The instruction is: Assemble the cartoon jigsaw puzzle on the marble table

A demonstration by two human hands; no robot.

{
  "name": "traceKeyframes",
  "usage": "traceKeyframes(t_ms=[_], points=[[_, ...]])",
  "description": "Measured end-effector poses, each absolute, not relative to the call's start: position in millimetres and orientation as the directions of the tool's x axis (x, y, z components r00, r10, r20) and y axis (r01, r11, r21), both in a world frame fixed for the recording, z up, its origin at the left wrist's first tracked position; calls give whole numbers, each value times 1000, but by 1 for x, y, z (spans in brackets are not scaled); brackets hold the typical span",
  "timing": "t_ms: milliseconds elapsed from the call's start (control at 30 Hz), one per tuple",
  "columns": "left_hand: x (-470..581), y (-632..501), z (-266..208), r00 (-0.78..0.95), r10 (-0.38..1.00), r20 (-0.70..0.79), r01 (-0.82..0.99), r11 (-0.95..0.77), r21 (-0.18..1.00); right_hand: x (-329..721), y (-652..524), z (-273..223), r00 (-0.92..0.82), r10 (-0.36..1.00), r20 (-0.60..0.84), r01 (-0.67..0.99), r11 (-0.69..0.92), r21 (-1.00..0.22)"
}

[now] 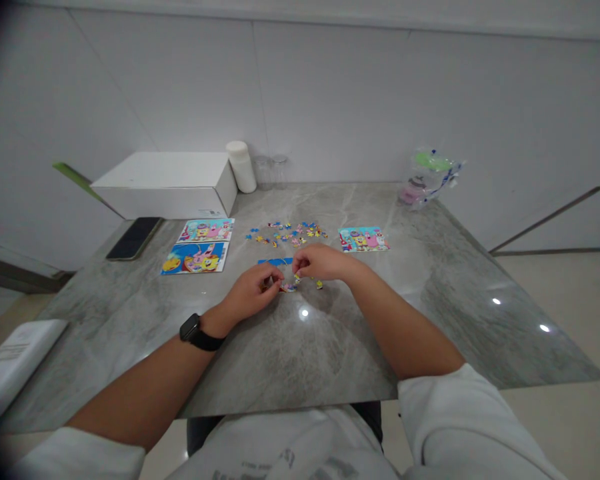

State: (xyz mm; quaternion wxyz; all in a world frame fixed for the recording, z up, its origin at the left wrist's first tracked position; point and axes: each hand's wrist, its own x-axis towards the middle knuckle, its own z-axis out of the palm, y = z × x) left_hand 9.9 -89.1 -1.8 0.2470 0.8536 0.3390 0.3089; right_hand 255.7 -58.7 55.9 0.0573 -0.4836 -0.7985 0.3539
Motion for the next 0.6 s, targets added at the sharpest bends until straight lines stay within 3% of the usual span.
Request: traceKeyframes(t_ms=[200,600], points=[[10,-87,-3,687,621,378,388,-753,532,241,-68,56,-507,787,-353,835,347,-426],[10,-90,-1,812,511,282,410,-843,348,229,-71,52,-406,824,-396,904,299,-305]])
